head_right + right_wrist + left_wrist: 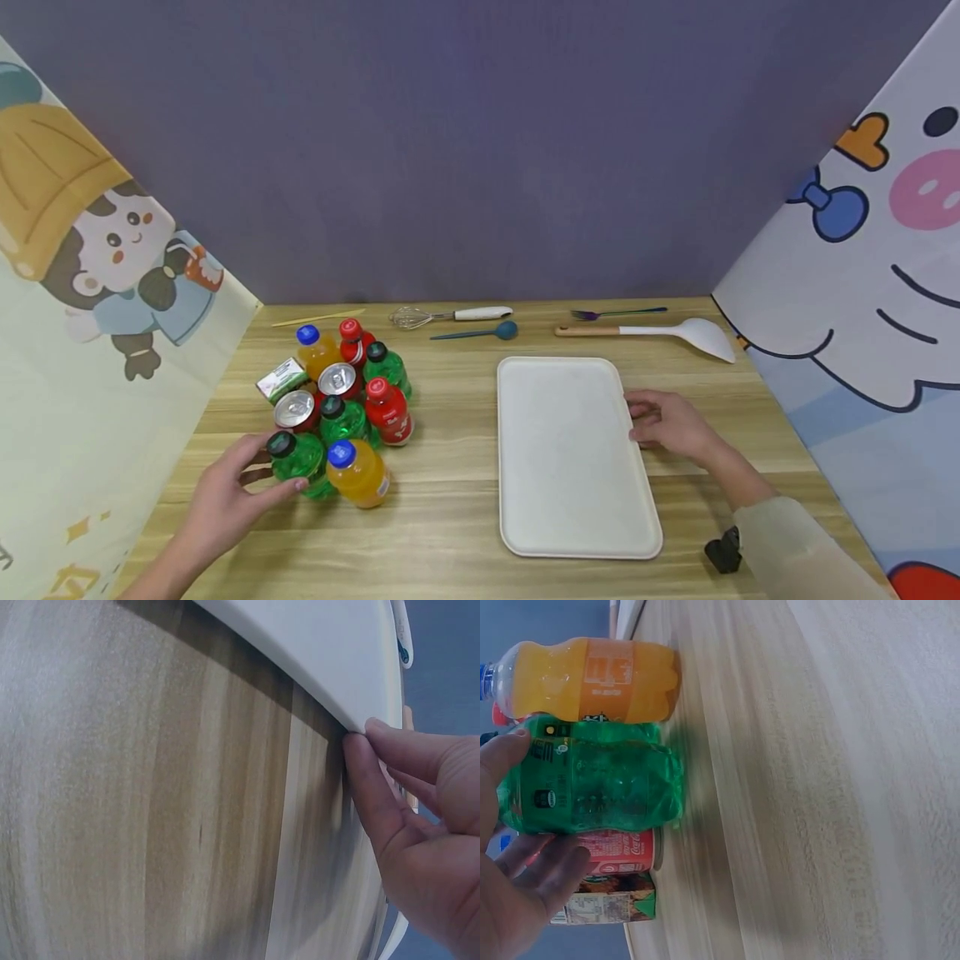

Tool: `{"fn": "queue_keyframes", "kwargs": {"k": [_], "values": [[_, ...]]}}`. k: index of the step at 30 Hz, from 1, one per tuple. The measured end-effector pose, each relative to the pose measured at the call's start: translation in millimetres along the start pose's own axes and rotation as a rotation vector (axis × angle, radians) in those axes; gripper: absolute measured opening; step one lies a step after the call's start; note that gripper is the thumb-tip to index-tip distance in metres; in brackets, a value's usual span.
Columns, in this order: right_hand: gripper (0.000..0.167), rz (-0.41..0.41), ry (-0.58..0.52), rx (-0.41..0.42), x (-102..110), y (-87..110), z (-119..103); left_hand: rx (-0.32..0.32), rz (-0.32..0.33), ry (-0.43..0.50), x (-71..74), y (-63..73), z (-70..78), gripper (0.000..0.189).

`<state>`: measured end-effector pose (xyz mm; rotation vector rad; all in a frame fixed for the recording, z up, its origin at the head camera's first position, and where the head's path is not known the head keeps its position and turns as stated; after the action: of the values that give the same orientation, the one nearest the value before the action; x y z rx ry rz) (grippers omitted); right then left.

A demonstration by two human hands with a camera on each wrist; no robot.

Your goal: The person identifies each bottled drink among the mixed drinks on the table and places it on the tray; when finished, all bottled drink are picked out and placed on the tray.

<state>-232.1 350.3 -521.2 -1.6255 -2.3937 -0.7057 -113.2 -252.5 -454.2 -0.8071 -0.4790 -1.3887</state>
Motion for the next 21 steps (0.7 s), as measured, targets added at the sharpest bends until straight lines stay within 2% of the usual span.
{"fn": "queue_keyframes", "kwargs": {"k": [11,21], "values": [[0.071,-0.019,-0.055,0.011,1.2,0.0,4.4,0.012,0.016,0.03,-8.5,6.2,-2.9,0.06],[0.07,-0.026,-0.072,-0.002,0.5,-1.0,3.9,-0.005,0.033,0.026,-7.6,9.0,2.5,0.064]]}}
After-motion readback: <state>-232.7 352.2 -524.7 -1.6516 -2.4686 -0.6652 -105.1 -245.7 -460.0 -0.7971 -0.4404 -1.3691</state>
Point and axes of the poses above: each hand's wrist, its own y-axis away from the middle knuckle, its own x-axis out of the back of the hand, z = x × y, the point moved 5 cm from there along -y, towards the middle knuckle, and after that the axes turned 4 degrees about -y, right-handed, at the moved point
